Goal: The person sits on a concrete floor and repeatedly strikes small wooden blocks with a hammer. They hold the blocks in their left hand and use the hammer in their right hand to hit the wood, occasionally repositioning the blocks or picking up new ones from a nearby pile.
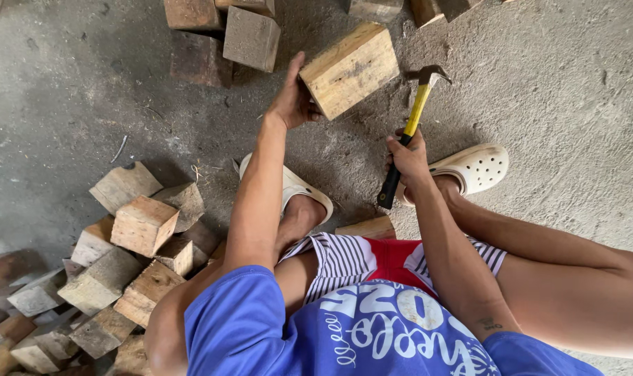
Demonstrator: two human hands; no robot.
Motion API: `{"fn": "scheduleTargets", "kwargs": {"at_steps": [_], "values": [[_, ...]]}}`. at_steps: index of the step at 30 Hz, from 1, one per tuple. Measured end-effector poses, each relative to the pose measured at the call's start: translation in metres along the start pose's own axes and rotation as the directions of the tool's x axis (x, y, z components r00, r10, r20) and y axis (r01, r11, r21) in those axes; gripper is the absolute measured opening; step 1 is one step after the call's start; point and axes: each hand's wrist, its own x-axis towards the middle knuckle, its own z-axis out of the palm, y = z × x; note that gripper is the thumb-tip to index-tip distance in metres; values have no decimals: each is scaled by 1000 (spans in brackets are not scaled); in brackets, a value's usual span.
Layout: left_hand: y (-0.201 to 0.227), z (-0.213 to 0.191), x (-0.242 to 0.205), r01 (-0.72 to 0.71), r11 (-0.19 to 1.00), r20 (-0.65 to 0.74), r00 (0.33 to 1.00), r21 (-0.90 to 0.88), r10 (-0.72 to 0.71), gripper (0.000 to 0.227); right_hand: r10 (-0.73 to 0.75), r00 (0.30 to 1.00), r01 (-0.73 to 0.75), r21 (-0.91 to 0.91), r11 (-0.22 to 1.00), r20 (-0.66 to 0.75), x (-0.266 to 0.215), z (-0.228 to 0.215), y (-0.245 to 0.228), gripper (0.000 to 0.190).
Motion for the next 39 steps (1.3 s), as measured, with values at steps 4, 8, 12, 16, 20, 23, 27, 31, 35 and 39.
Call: {"fn": "scheduleTargets", "kwargs": {"at_steps": [4,8,12,16,20,23,27,31,35,39], "values": [[-3,-20,11,34,997,-219,976,63,-20,113,-7,1000,7,38,999,17,2,-1,1,32],[-16,-42,30,-29,972,-408,904,233,125,99,-19,1000,18,38,999,18,3,0,4,32],[-33,-75,45,-1,683,-502,678,730,537,82,6,1000,-6,67,998,7,5,0,4,28],[-26,-85,29,-13,575,-397,711,818,581,87,-49,998,54,121,991,-38,6,4,6,20],[12,-51,-9,-19,653,-241,921,757,306,110,-85,994,96,166,981,-75,3,4,0,16],[28,-21,-23,-61,506,-99,954,860,284,132,-36,995,54,180,982,-98,-3,-3,-14,16],[13,-4,-3,209,-5,-192,910,978,369,152,-66,997,72,161,984,-42,-20,-6,-39,11],[-19,4,28,-248,154,25,593,956,805,142,-195,981,195,42,980,-3,-56,9,-59,18],[-39,14,39,-111,48,10,472,993,882,128,-295,947,311,-125,942,129,-92,9,-82,45],[-45,11,55,-117,-105,143,398,988,906,101,-370,884,440,-245,864,285,-107,13,-92,71]]}}
